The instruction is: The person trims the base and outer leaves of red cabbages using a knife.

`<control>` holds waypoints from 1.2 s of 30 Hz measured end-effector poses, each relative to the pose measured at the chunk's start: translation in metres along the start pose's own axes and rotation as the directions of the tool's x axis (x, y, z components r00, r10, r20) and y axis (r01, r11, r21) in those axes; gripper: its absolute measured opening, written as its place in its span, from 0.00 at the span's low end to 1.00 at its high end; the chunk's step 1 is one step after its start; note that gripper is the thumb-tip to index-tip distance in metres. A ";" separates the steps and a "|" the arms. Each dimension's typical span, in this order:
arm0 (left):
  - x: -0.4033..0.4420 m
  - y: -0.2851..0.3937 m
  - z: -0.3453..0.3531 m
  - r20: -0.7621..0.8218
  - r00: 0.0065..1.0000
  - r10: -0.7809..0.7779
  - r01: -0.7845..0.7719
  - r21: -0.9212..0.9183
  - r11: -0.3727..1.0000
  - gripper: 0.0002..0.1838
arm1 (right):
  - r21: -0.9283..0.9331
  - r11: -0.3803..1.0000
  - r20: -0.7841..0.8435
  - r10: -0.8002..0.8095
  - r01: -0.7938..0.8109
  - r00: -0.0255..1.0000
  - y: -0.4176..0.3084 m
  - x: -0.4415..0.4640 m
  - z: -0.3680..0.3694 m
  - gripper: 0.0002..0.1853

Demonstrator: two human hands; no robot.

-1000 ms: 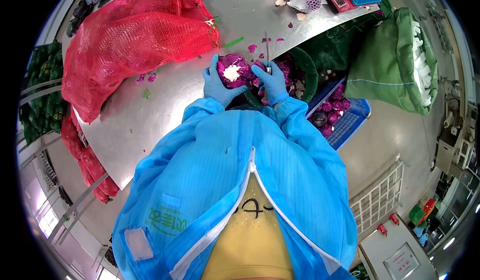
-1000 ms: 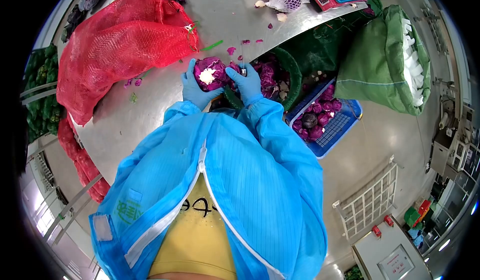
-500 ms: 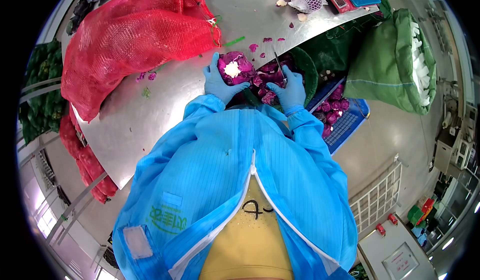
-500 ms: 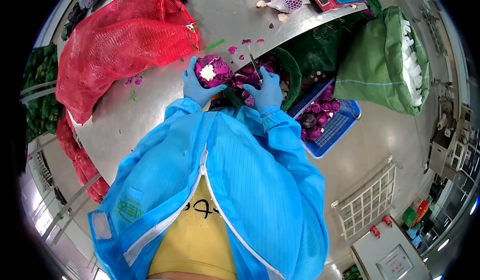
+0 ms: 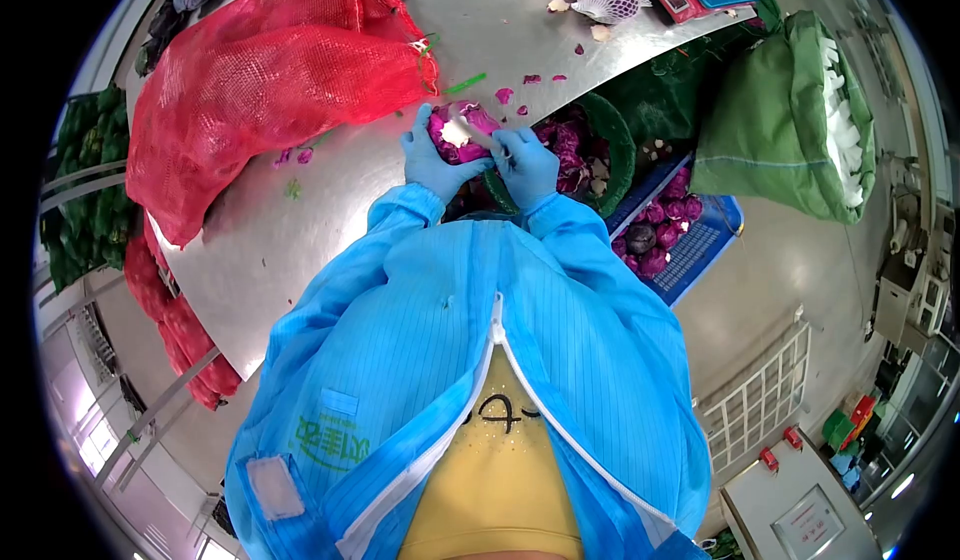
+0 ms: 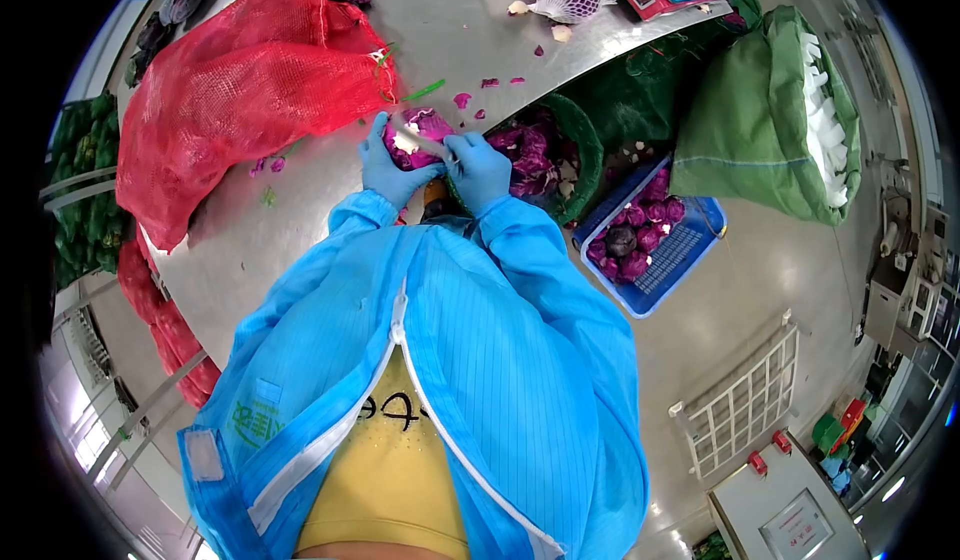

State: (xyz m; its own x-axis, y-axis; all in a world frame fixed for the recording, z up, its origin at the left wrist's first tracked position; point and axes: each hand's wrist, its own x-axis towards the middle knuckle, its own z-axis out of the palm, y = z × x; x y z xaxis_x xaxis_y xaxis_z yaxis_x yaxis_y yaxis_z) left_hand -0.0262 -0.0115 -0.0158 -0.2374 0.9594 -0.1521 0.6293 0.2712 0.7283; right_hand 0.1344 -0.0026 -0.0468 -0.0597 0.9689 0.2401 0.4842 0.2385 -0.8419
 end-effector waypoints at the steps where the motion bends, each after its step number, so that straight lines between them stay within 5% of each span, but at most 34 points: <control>1: 0.001 0.000 -0.001 0.007 1.000 0.005 -0.005 -0.008 1.000 0.67 | -0.170 0.972 0.024 -0.162 0.164 0.986 0.000 0.000 -0.002 0.15; 2: 0.003 -0.005 0.000 0.004 1.000 0.005 -0.005 -0.006 1.000 0.67 | -0.330 0.888 0.072 -0.314 0.319 0.947 0.000 0.001 -0.003 0.14; 4: 0.015 -0.036 0.011 -0.028 0.998 0.061 -0.064 -0.114 0.991 0.67 | -0.299 0.888 0.050 -0.350 0.348 0.935 -0.001 0.003 -0.006 0.12; 5: 0.026 -0.062 0.021 -0.032 0.996 0.088 -0.094 -0.285 0.954 0.67 | -0.259 0.930 -0.051 -0.283 0.261 0.958 0.003 0.001 -0.007 0.10; 6: 0.024 -0.053 0.014 -0.047 0.997 0.063 -0.073 -0.246 0.966 0.64 | -0.209 0.962 -0.149 -0.206 0.173 0.967 0.007 0.000 -0.006 0.09; 8: 0.013 -0.006 -0.007 0.139 0.982 -0.128 0.187 -0.638 0.747 0.57 | -0.064 0.998 -0.384 -0.011 -0.015 0.923 0.025 0.003 -0.001 0.08; 10: 0.012 0.002 -0.011 0.223 0.952 -0.210 0.306 -0.712 0.632 0.54 | 0.117 0.934 -0.414 0.355 -0.337 0.838 0.038 0.006 -0.007 0.09; 14: 0.018 -0.009 -0.009 0.466 0.830 -0.305 0.539 -0.811 0.226 0.46 | 0.110 0.841 -0.272 0.537 -0.529 0.798 0.077 0.003 -0.014 0.14; 16: 0.017 -0.012 -0.006 0.476 0.825 -0.304 0.550 -0.801 0.238 0.45 | 0.374 0.828 -0.230 0.520 -0.418 0.823 0.057 0.001 -0.014 0.26; 17: 0.017 -0.012 -0.004 0.480 0.823 -0.302 0.555 -0.794 0.248 0.45 | 0.357 0.835 -0.166 0.498 -0.419 0.851 0.045 0.002 -0.013 0.36; 20: 0.020 -0.016 -0.006 0.545 0.805 -0.234 0.591 -0.765 0.255 0.44 | 0.222 0.941 0.018 0.257 -0.255 0.966 -0.007 0.013 -0.021 0.34; 23: 0.018 -0.010 -0.007 0.529 0.815 -0.238 0.579 -0.761 0.291 0.44 | 0.338 0.941 0.013 0.030 -0.032 0.999 -0.013 0.019 -0.009 0.28; 26: 0.016 -0.006 -0.010 0.498 0.817 -0.291 0.576 -0.733 0.361 0.44 | 0.391 0.903 0.113 0.143 -0.177 0.983 -0.009 0.018 -0.007 0.26; 29: 0.017 -0.005 -0.009 0.505 0.814 -0.286 0.579 -0.737 0.349 0.44 | 0.231 0.960 0.113 0.137 -0.160 0.984 -0.010 0.021 -0.013 0.20; 36: 0.020 -0.006 -0.006 0.524 0.795 -0.307 0.605 -0.725 0.329 0.44 | 0.321 0.908 0.216 0.206 -0.269 0.954 -0.007 0.028 -0.019 0.13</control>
State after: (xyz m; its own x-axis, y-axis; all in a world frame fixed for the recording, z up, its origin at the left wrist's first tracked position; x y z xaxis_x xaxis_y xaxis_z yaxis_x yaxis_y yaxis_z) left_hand -0.0386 0.0058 -0.0193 0.0063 0.7196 -0.6944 -0.4730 0.6139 0.6319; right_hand 0.1462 0.0218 -0.0253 -0.1461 0.9881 -0.0486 0.1758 -0.0224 -0.9842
